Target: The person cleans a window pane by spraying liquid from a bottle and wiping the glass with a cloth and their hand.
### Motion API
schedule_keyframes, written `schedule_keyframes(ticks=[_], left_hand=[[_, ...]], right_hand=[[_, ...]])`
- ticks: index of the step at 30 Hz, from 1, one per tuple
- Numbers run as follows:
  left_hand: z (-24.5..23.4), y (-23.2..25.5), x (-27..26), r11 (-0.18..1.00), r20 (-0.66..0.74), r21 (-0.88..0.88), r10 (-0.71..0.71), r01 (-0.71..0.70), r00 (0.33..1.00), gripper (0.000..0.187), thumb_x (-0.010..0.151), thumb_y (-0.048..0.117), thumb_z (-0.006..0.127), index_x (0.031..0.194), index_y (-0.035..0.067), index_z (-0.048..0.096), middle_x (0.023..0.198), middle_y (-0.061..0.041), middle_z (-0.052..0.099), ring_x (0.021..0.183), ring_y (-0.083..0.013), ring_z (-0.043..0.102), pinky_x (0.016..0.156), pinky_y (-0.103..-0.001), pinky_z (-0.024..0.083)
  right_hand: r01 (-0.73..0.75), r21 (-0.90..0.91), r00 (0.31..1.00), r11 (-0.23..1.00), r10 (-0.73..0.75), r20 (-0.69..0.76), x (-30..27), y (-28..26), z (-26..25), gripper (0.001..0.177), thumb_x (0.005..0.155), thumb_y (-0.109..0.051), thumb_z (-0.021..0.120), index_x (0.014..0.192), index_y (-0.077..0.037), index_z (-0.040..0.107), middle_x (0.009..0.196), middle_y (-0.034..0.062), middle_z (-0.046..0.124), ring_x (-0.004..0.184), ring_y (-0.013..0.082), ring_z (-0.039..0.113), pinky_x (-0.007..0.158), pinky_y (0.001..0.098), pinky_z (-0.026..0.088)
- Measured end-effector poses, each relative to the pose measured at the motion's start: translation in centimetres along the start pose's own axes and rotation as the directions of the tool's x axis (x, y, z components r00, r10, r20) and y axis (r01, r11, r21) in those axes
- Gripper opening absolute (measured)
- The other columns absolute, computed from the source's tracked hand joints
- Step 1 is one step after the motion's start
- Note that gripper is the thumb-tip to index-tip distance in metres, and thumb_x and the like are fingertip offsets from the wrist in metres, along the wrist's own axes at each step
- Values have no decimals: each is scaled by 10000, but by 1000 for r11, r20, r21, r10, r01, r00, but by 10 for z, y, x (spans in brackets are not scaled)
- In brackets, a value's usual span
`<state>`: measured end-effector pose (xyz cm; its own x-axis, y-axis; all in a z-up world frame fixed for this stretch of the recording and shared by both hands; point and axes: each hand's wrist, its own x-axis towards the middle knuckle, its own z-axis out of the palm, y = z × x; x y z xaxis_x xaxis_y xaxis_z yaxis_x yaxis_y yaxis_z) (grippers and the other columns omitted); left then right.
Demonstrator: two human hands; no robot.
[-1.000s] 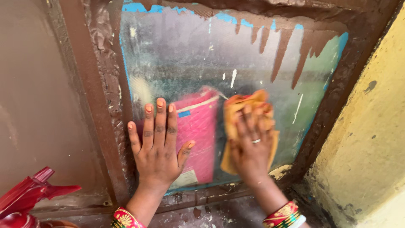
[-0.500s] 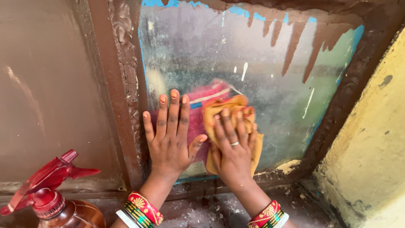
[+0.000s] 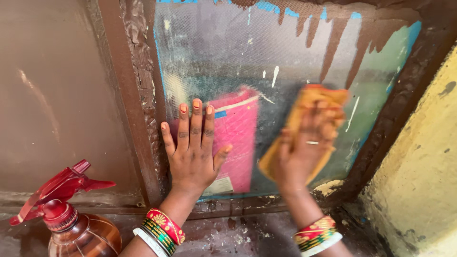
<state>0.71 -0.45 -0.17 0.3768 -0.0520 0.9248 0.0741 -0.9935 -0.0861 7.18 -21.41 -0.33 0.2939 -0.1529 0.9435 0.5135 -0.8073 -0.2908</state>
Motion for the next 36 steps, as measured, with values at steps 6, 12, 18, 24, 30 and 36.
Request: schedule_keyframes(ticks=[6, 12, 18, 24, 30, 36], left_hand=[[0, -4, -5, 988, -27, -151, 25, -29, 999, 945, 975, 756, 216, 1643, 90, 261, 1713, -130, 187, 1585, -318, 145, 1240, -625, 26], [9, -8, -29, 995, 13, -57, 83, -82, 996, 867, 1031, 693, 342, 1637, 77, 284, 1706, -151, 230, 1586, -313, 179, 1251, -618, 47], [17, -8, -35, 994, 23, -80, 72, -70, 997, 845, 1041, 661, 370, 1638, 72, 260, 1705, -155, 230, 1582, -320, 177, 1239, -629, 47], [14, -8, -34, 986, 24, -152, 69, -64, 997, 886, 1020, 691, 338, 1642, 68, 248, 1709, -149, 211, 1584, -319, 162, 1234, -623, 31], [5, -13, -31, 952, -7, -296, 79, -78, 997, 959, 1020, 707, 341, 1626, -25, 214, 1705, -206, 179, 1594, -331, 141, 1253, -604, 10], [-27, -6, -10, 948, 70, -315, 80, -54, 994, 944, 1009, 640, 408, 1609, -56, 196, 1702, -219, 146, 1589, -348, 89, 1242, -598, 7]], right_hand=[[388, 88, 898, 917, -398, 187, -13, -74, -1, 761, 859, -173, 683, 1581, -192, 445, 1676, 48, 374, 1589, 297, 251, 1294, 566, 68], [179, -31, 979, 983, -175, 109, 15, -6, -3, 686, 926, -202, 620, 1586, -140, 445, 1693, 81, 330, 1585, 366, 215, 1290, 508, 111], [-29, 50, 999, 998, 31, -40, 7, 44, -20, 604, 1111, -312, 477, 1642, -61, 334, 1751, 138, 244, 1644, 363, 144, 1340, 513, 79], [-84, -24, 996, 996, 85, 41, -37, -24, 11, 693, 1043, -318, 521, 1637, -32, 308, 1718, 189, 204, 1584, 431, 104, 1259, 560, 28], [274, -20, 933, 962, -260, 249, -61, -53, 13, 729, 928, -310, 650, 1597, -176, 393, 1693, 65, 333, 1596, 322, 236, 1310, 551, 48], [-74, -7, 997, 997, 74, 34, -18, 26, -9, 678, 1064, -285, 529, 1651, -60, 276, 1720, 193, 222, 1577, 446, 102, 1255, 563, 29]])
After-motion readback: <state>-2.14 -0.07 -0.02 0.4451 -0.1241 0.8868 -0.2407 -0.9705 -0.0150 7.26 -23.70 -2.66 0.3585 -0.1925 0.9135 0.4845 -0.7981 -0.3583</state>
